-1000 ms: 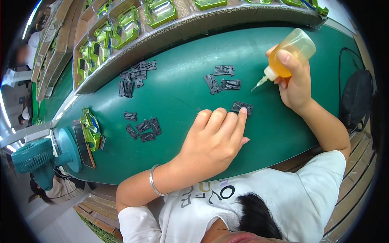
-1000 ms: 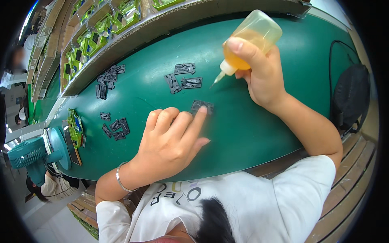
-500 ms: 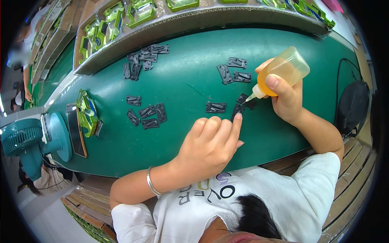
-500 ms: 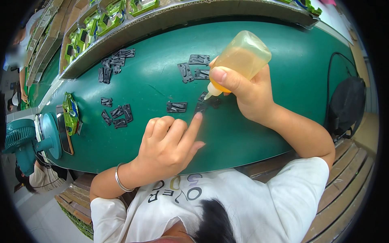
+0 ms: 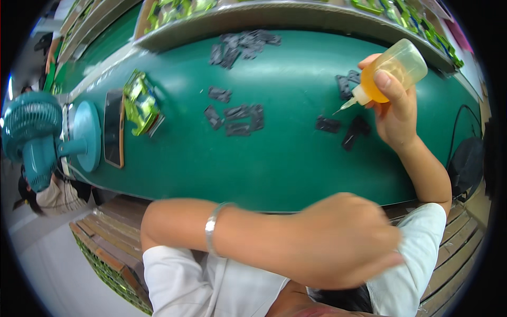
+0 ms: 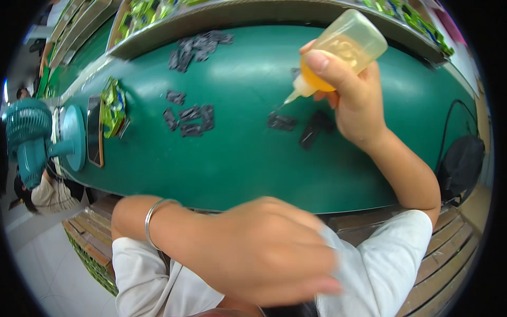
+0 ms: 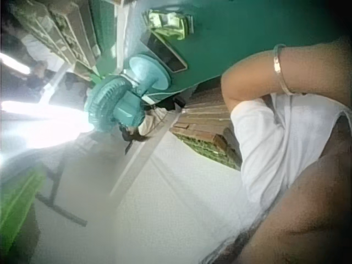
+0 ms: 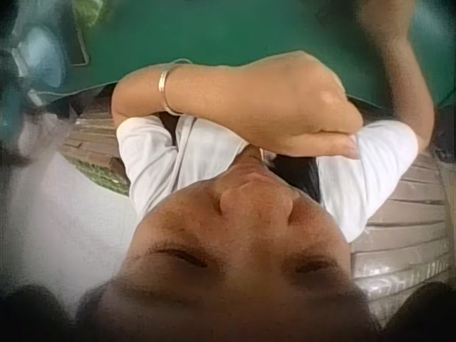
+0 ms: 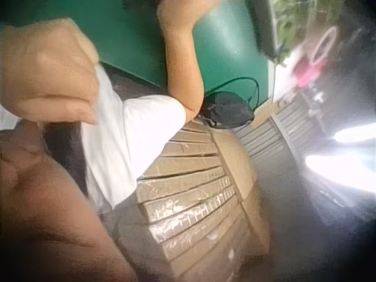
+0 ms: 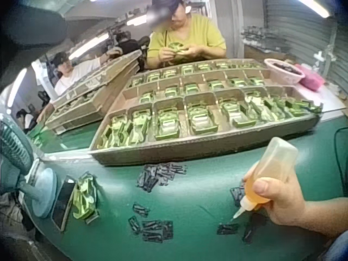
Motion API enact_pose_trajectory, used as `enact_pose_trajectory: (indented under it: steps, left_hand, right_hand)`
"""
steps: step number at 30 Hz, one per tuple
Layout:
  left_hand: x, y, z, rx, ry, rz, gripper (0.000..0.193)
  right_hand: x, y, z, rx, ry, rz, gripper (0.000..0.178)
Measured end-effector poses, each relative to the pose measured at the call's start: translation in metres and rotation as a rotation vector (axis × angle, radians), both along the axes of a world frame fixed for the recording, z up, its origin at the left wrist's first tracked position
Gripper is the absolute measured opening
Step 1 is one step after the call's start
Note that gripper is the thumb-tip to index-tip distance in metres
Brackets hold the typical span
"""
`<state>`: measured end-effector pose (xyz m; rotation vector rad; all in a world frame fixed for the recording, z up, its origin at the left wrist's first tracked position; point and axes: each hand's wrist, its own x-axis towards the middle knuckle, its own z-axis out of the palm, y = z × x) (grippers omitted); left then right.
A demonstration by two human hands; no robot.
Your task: The person attaches pieces to a model car shell, sets the shell aside, arranges small plastic components on the table, and applies adhesive onto the components from a squeeze bottle.
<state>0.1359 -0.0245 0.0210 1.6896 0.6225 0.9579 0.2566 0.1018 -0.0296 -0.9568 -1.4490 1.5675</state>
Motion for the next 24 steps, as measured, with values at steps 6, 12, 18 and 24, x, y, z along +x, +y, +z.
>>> enact_pose_trajectory:
  steps: [6,12,18,24]
  left_hand:
    - [-0.014,0.028,0.062,0.512,0.498,-0.528,0.027]
    - [-0.022,-0.018,0.007,0.773,0.242,0.432,0.014]
    - [-0.038,0.003,-0.058,0.64,0.893,0.379,0.054]
    - [-0.036,-0.001,-0.065,0.486,1.034,0.39,0.059]
  right_hand:
    - [0.014,0.002,-0.013,0.114,-0.044,-0.06,0.033]
    - [0.016,0.002,-0.018,0.146,-0.026,-0.011,0.033]
    - [0.015,-0.001,-0.022,0.102,0.06,0.047,0.024]
    - [0.012,-0.002,-0.018,0.108,0.065,0.092,0.021]
